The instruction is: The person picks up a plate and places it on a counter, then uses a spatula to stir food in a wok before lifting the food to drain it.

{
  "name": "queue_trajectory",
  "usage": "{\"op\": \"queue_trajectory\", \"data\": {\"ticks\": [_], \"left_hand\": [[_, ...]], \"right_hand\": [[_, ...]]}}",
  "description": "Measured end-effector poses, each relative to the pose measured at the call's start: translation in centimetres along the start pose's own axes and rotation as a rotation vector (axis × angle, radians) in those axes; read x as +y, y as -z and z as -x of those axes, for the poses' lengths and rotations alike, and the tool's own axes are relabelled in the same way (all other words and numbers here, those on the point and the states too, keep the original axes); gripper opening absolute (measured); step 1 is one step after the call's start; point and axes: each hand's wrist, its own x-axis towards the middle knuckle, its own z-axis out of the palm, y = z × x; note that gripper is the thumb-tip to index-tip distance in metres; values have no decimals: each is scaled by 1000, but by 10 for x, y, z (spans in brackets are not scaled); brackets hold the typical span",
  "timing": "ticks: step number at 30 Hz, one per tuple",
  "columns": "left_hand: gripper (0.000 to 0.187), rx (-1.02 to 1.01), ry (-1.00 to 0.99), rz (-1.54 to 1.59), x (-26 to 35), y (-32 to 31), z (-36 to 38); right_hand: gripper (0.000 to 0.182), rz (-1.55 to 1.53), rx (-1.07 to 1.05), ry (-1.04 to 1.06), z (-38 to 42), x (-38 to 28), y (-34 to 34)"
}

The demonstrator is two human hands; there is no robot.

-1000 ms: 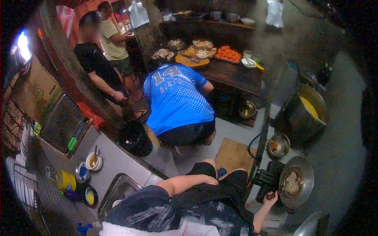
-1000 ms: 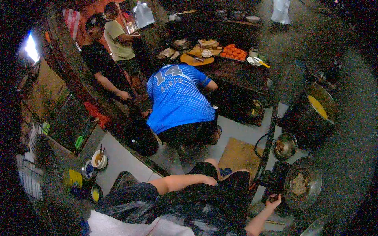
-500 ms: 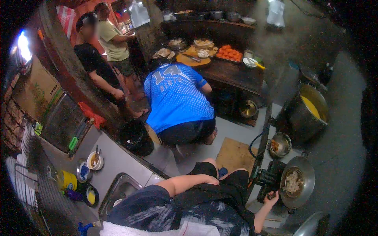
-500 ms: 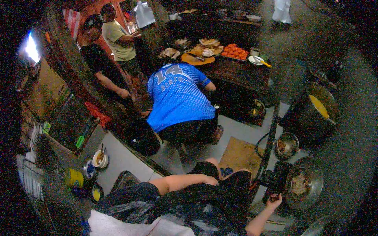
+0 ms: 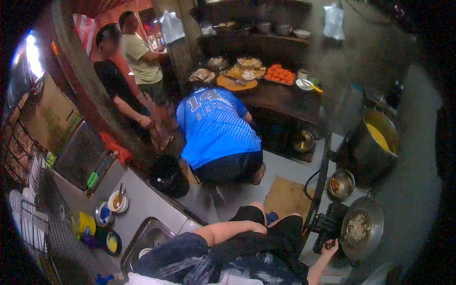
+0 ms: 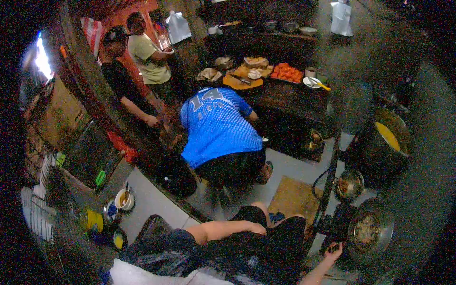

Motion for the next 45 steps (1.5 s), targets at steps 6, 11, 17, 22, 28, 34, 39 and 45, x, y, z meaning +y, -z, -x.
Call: {"op": "queue_trajectory", "data": {"ticks": [6,11,17,22,28,34,39,45], "left_hand": [[26,-44,-9,-174,20,7,2],[32,-86,376,-136,37,7,2],[34,-186,370,-133,33,14,-5],[32,-137,241,-112,38,25,-6],[32,-172,226,-128,32,24,-11],[36,-179,302,-138,25,33,-11],[30,48,354,-80,28,29,-9],[30,-86,456,-100,49,45,-12]], "right_hand": [[29,4,-43,-13,0,2,8],[29,22,-52,31,24,8,-2],[28,14,-46,24,17,3,-7],[28,-74,-21,16,14,1,-15],[26,-47,-43,25,6,-3,-15],[20,-8,-125,-40,15,-9,-28],[19,3,-144,-16,16,-10,-33],[19,15,-44,39,-4,-8,-39]]}}
